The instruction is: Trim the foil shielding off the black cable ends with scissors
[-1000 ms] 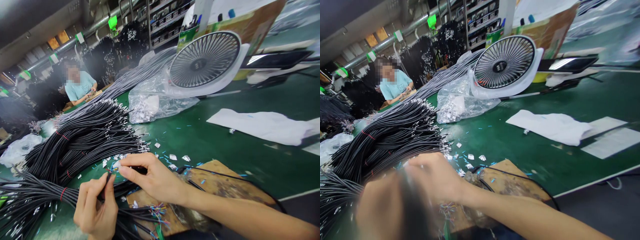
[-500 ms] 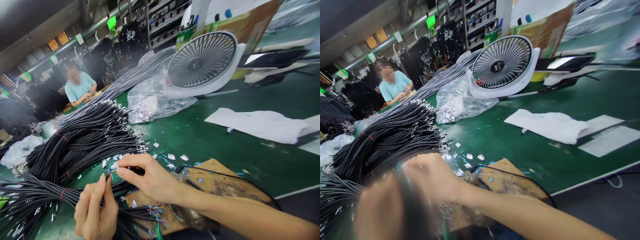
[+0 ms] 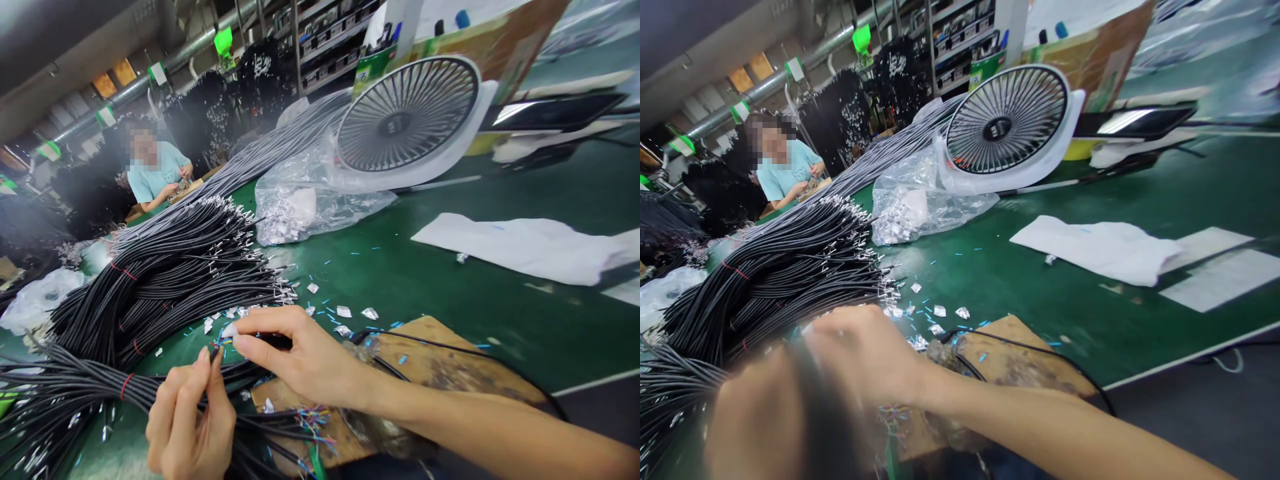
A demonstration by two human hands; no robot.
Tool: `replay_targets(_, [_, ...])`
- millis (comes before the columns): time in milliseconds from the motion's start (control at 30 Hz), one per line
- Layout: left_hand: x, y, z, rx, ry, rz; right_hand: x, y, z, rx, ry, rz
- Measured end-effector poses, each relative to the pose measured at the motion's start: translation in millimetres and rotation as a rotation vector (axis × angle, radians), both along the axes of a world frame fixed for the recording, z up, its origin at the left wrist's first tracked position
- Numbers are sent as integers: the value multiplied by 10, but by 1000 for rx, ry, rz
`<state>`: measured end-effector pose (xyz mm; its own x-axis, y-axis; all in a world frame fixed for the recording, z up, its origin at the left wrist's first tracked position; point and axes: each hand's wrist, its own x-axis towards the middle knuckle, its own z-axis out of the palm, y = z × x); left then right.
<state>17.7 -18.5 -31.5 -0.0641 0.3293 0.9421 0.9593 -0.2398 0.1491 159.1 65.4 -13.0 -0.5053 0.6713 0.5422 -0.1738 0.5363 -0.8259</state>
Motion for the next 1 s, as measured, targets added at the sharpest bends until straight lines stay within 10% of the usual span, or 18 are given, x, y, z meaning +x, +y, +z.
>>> replay_targets(500, [-12,36,3,-33,3,-12,-1,-8,-16,7,-42,-74])
replay_targets(1000, [-2,63,304,-580,-311,-208,24,-26,-33,129,-53,-109])
